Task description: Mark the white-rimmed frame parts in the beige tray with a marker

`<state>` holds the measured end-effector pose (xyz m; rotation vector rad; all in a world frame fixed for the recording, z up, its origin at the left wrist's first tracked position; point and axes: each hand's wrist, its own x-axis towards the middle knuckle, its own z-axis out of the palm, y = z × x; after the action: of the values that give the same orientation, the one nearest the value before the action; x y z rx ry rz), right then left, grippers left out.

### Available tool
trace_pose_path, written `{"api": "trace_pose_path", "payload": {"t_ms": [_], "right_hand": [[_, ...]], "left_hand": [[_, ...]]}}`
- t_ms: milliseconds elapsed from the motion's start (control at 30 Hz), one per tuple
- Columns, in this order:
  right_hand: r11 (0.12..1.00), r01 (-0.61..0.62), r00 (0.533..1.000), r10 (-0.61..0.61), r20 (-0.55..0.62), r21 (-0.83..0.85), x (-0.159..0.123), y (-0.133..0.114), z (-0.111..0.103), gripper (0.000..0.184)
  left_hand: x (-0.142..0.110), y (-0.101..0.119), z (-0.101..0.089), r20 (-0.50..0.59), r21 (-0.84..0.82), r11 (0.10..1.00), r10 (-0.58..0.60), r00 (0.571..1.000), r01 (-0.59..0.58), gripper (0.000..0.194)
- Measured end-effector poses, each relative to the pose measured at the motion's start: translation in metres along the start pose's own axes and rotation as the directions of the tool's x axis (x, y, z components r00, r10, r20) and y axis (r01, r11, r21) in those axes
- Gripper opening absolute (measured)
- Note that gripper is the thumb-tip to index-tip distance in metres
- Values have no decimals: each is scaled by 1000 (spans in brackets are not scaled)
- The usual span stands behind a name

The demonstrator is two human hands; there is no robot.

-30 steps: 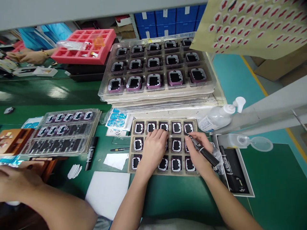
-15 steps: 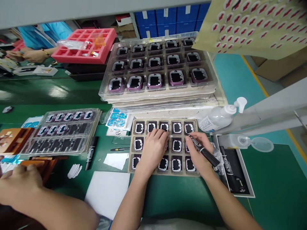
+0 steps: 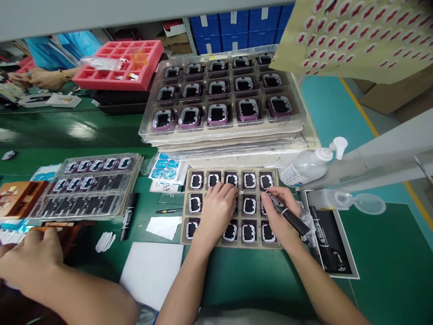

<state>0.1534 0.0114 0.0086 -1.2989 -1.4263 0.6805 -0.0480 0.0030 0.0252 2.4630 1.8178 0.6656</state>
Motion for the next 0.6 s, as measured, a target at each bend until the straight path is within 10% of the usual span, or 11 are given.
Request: {"api": "trace_pose_path", "payload": {"t_ms": [600], "right_hand": [[1000,-11,1000,11,-3,-22,0,0,0,20]], "left_hand": [[0,4,5,21,98,995,-19,1000,17,14]]}}
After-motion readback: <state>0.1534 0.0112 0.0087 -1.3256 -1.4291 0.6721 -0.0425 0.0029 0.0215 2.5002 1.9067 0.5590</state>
